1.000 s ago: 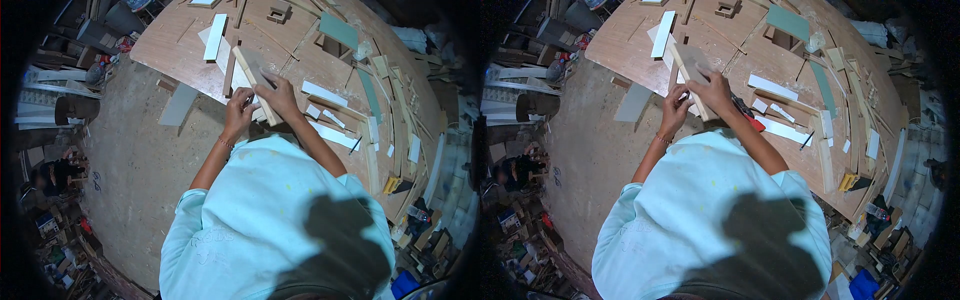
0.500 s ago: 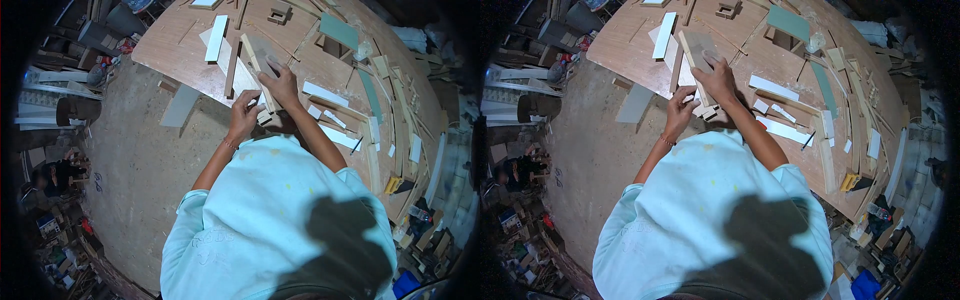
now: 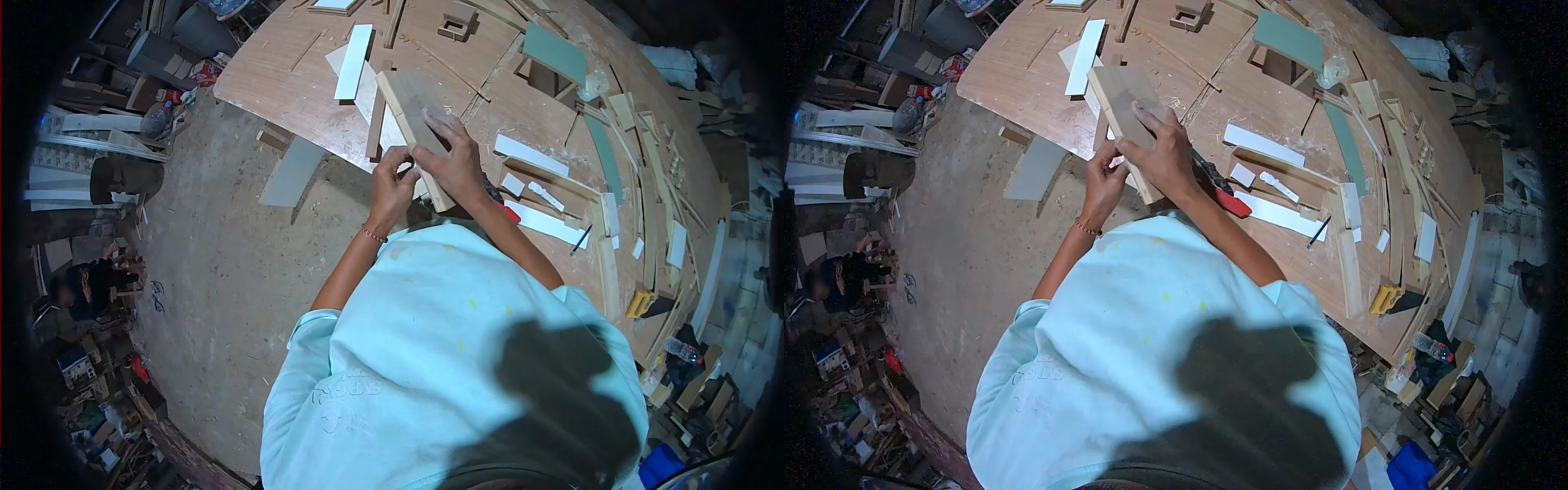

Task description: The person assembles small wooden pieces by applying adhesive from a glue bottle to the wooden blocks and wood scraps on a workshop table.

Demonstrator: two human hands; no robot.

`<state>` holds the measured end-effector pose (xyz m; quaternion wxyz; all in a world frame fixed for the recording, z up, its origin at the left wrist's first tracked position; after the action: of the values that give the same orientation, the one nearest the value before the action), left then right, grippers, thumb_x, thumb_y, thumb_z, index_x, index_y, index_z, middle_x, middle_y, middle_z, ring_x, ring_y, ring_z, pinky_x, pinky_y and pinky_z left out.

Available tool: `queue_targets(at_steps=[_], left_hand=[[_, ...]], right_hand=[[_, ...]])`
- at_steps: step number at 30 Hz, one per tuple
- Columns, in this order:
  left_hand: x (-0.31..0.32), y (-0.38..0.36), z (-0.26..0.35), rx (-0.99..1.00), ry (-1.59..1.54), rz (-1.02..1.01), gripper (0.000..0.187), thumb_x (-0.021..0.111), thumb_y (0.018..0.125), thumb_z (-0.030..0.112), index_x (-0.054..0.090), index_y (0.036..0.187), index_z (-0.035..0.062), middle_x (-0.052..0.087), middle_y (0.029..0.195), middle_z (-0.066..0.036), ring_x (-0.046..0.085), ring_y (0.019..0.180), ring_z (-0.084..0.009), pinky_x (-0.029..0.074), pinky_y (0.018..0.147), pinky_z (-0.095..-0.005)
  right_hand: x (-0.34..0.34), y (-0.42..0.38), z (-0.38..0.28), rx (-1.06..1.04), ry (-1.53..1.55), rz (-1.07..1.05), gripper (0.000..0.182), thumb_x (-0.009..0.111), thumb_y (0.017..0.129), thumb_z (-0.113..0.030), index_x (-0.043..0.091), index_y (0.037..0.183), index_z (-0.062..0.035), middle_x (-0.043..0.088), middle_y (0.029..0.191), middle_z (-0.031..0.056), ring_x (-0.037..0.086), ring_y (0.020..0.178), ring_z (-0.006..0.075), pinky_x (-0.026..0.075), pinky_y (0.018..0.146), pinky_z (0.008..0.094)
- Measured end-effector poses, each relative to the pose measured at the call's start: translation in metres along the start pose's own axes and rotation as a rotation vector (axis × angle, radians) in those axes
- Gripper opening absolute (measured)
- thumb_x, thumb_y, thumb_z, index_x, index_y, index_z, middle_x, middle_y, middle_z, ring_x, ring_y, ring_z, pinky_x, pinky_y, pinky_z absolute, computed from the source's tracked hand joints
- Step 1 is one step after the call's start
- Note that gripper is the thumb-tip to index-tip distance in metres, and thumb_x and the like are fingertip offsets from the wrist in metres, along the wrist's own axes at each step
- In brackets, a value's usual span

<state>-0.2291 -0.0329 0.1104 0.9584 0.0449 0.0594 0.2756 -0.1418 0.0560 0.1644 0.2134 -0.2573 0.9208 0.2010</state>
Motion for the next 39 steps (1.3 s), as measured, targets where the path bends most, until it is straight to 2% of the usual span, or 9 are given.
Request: queue_targets(at_steps=[6,9,14,19,21,25,29,31,39], left_hand=[[0.007,-0.007,0.020,-0.012,-0.031,-0.035,0.031,0.059,0.064,-0.006,0.055,0.095,-0.0025,0.051,0.092,-0.007,0.053,0.085,-0.0149,0.045,0.072,-0.0241],[0.004,0.002,0.006,-0.012,-0.093,-0.023,0.033,0.059,0.065,-0.004,0.055,0.097,-0.0013,0.051,0.092,-0.007,0.052,0.085,-0.0136,0.045,0.071,-0.0232],[0.009,-0.004,0.015,0.036,0.172,-0.123,0.026,0.059,0.066,-0.003,0.055,0.091,-0.0018,0.049,0.089,-0.006,0.051,0.081,-0.0132,0.044,0.070,-0.0231],[0.013,-0.004,0.009,-0.027,-0.068,-0.087,0.025,0.060,0.067,-0.002,0.054,0.091,-0.0022,0.049,0.089,-0.006,0.051,0.081,-0.0133,0.044,0.070,-0.0229],[0.008,-0.001,0.008,0.004,-0.041,-0.095,0.026,0.060,0.067,-0.002,0.055,0.092,-0.0021,0.049,0.090,-0.006,0.050,0.082,-0.0130,0.044,0.070,-0.0225],[0.017,-0.011,0.015,-0.017,-0.050,-0.155,0.027,0.060,0.066,-0.004,0.054,0.093,-0.0023,0.049,0.092,-0.006,0.050,0.085,-0.0119,0.043,0.070,-0.0212],[0.013,-0.005,0.010,0.045,-0.063,-0.096,0.027,0.060,0.066,-0.003,0.054,0.092,-0.0031,0.050,0.091,-0.007,0.050,0.084,-0.0127,0.043,0.070,-0.0215],[0.007,-0.003,0.000,0.014,-0.074,-0.082,0.027,0.060,0.066,-0.003,0.053,0.092,-0.0031,0.050,0.090,-0.007,0.050,0.084,-0.0134,0.043,0.070,-0.0220],[0.011,-0.009,0.007,0.036,0.003,-0.107,0.024,0.058,0.066,-0.005,0.053,0.090,-0.0038,0.049,0.087,-0.008,0.051,0.082,-0.0145,0.045,0.069,-0.0243]], right_hand=[[0.003,0.019,0.030,0.224,-0.059,-0.058,0.051,0.064,0.067,-0.025,0.053,0.111,-0.0034,0.052,0.110,0.0195,0.053,0.099,0.0275,0.040,0.086,0.0317],[0.001,0.002,-0.005,-0.010,0.026,-0.045,0.051,0.066,0.066,-0.027,0.054,0.110,-0.0039,0.052,0.110,0.0193,0.051,0.103,0.0273,0.038,0.088,0.0312],[0.008,0.016,0.036,0.203,-0.005,-0.088,0.057,0.066,0.061,-0.038,0.056,0.109,-0.0097,0.049,0.106,0.0224,0.052,0.096,0.0342,0.041,0.083,0.0375],[-0.002,0.013,0.021,0.166,-0.106,-0.036,0.057,0.066,0.060,-0.039,0.056,0.109,-0.0098,0.048,0.107,0.0232,0.051,0.096,0.0352,0.041,0.084,0.0387],[0.001,0.001,-0.011,0.024,-0.135,-0.120,0.055,0.066,0.063,-0.031,0.054,0.110,-0.0050,0.049,0.114,0.0202,0.051,0.101,0.0295,0.040,0.085,0.0327],[0.003,0.025,0.040,0.225,-0.048,-0.065,0.058,0.066,0.060,-0.038,0.056,0.108,-0.0080,0.051,0.104,0.0225,0.052,0.096,0.0330,0.041,0.084,0.0363],[0.004,0.019,0.030,0.136,0.047,-0.040,0.054,0.066,0.064,-0.030,0.054,0.109,-0.0042,0.052,0.109,0.0187,0.053,0.100,0.0274,0.041,0.085,0.0329],[0.007,0.001,-0.007,0.016,-0.108,-0.122,0.055,0.067,0.063,-0.029,0.053,0.111,-0.0058,0.053,0.106,0.0182,0.053,0.099,0.0281,0.041,0.083,0.0328],[0.011,0.017,0.032,0.197,-0.131,-0.084,0.056,0.065,0.062,-0.034,0.055,0.109,-0.0049,0.051,0.110,0.0186,0.052,0.099,0.0309,0.040,0.086,0.0338]])
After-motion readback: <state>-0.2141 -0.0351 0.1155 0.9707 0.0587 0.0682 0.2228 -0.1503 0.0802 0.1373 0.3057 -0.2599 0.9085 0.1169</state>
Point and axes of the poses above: each hand's wrist, its own y-axis towards the middle knuckle, its own x-axis out of the palm, z = x × y, the point moved 9 cm from there along y, towards the middle knuckle
